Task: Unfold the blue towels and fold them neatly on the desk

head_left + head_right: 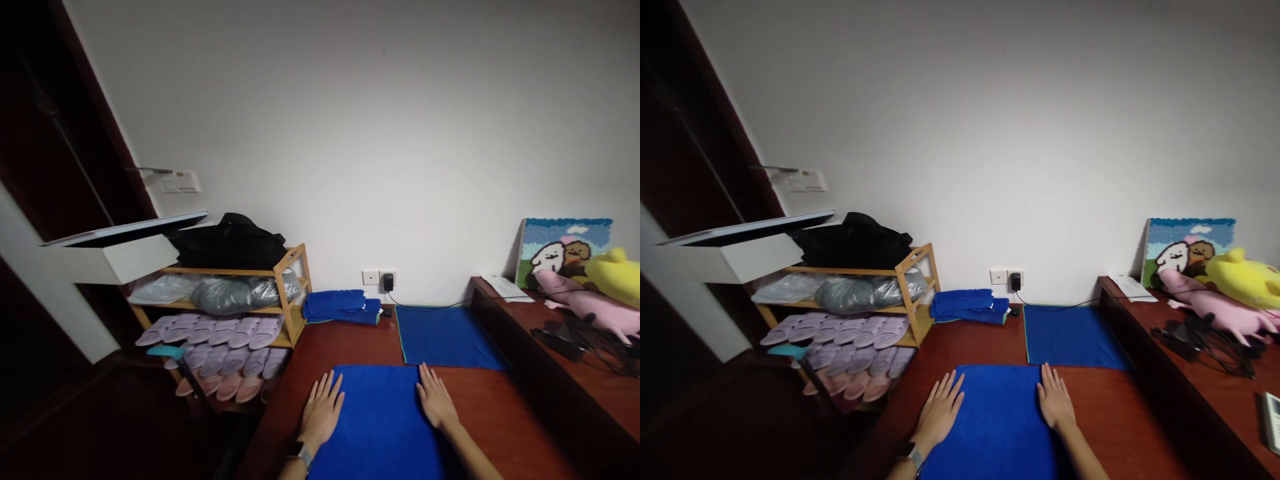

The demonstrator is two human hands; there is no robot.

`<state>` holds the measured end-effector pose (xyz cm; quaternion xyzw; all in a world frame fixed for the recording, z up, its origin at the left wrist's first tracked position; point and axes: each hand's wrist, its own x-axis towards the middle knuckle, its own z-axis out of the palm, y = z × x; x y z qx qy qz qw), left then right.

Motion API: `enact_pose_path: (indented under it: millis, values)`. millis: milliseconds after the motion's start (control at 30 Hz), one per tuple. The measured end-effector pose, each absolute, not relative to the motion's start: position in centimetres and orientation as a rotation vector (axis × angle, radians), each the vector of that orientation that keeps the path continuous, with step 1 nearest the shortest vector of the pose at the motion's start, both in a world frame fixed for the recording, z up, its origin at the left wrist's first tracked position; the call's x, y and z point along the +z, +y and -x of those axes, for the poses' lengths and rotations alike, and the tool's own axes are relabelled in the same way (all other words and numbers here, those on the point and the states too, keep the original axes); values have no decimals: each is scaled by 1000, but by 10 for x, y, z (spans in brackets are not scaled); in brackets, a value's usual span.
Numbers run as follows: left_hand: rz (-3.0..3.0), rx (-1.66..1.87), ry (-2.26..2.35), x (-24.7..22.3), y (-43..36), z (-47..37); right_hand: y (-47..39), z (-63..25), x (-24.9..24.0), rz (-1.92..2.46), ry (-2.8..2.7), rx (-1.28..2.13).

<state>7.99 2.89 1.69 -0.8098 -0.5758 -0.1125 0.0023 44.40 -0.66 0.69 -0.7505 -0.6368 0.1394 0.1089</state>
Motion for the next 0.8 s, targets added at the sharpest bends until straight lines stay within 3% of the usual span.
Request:
enact_pose_path:
  millis: [233,500,633,800]
  values:
    - [2687,-465,-1578,39,36,-156,-15,-443,7,2177,-1879,329]
    - [3003,-480,-1442,23,30,-293,-12,-444,4,2222,-1938,300]
    - [3027,-488,-1363,21,33,-285,-11,-445,-1,2218,-1923,281]
    - [2873,-394,-1501,21,46,-212,-10,-443,-2,2219,-1880,284]
